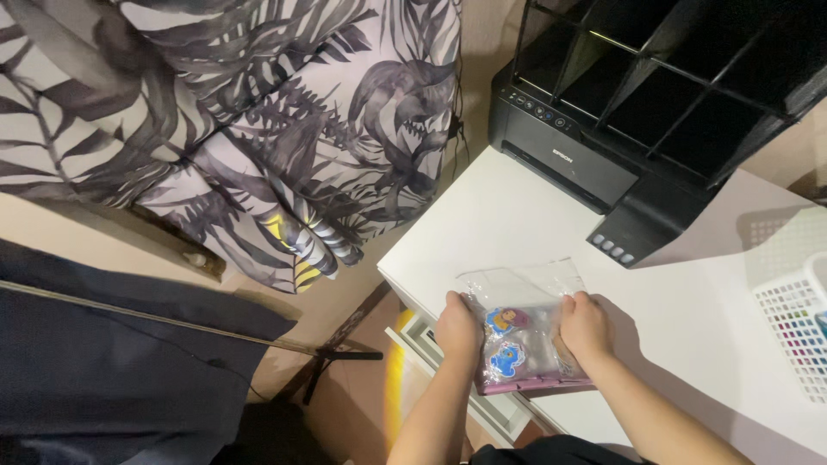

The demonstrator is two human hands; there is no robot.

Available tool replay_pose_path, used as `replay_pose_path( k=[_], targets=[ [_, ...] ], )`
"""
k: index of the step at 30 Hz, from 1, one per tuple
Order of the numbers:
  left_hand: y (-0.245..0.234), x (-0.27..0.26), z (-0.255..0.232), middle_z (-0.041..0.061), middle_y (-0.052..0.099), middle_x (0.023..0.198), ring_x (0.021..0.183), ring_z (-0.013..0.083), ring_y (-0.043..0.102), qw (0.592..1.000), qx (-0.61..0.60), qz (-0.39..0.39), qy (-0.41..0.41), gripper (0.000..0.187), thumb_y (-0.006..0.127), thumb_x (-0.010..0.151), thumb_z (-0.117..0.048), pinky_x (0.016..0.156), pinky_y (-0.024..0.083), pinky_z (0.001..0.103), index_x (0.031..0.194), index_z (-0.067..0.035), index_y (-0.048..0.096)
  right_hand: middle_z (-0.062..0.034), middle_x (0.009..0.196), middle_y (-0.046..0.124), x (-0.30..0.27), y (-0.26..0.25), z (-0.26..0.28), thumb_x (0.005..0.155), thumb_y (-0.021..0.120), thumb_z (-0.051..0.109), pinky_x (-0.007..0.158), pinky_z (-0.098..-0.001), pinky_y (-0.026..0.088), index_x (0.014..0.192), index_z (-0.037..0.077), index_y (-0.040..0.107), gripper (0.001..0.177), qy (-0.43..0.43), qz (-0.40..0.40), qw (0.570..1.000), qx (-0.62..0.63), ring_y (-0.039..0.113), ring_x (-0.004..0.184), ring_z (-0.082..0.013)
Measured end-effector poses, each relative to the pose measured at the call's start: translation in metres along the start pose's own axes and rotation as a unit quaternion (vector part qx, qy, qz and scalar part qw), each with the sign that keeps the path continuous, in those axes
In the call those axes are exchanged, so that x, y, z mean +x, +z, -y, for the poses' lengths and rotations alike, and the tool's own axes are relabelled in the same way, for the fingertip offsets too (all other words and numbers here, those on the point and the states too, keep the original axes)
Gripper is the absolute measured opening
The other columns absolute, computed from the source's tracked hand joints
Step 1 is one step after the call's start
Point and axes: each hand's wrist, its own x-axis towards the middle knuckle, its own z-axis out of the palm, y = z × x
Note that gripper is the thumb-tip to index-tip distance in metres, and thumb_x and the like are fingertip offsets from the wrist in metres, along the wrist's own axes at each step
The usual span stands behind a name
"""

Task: The person places several cartoon stickers into a small plastic bag, seals the bag, puts it into a larger plastic mailer bag along with a purple package, and then places the mailer on a storage shelf.

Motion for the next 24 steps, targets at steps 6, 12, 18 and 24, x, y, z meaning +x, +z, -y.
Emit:
replay_pose_path(
  k=[6,12,18,24],
  targets=[
    [0.012,0.018,0.016,0.016,0.066,0.086,0.095,0.0354,0.064,0.998,0.044,0.025,0.038,0.021,0.032,0.096,-0.03,0.082,0.051,0.045,0.094,-0.016,0.046,-0.0239,0.132,0.05,0.006,-0.016,-0.006,0.094,0.042,0.037,0.103,-0.0483,0.036,0.134,0.008,0.037,0.05,0.017,0.099,0.993,0.068,0.046,0.124,-0.0358],
    [0.013,0.028,0.019,0.022,0.066,0.089,0.099,0.0397,0.062,0.995,0.01,0.057,0.08,0.018,0.045,0.091,-0.024,0.087,0.047,0.048,0.094,-0.007,0.052,-0.0211,0.112,0.063,-0.024,-0.039,-0.006,0.092,0.048,0.029,0.089,-0.0455,0.048,0.112,0.003,0.062,0.036,-0.026,0.18,0.978,0.101,0.056,0.111,-0.0357],
    [-0.014,0.023,-0.013,0.028,0.06,0.097,0.103,0.0468,0.054,0.967,-0.148,0.049,0.199,0.031,0.039,0.097,-0.029,0.088,0.042,0.053,0.098,-0.002,0.055,-0.0128,0.085,0.064,0.025,-0.011,-0.063,0.09,0.055,0.02,0.062,-0.0323,0.048,0.092,0.004,0.064,0.019,-0.064,0.101,0.927,0.356,0.06,0.077,-0.0222],
    [-0.047,-0.02,-0.022,0.008,0.068,0.094,0.096,0.0333,0.062,0.887,-0.053,0.154,0.431,0.023,0.044,0.095,-0.036,0.085,0.048,0.045,0.098,-0.019,0.059,-0.0181,0.11,0.066,-0.057,-0.129,-0.046,0.088,0.053,-0.001,0.093,-0.0368,0.045,0.097,-0.004,0.06,0.011,-0.288,-0.024,0.859,0.422,0.056,0.113,-0.0222]
  ],
)
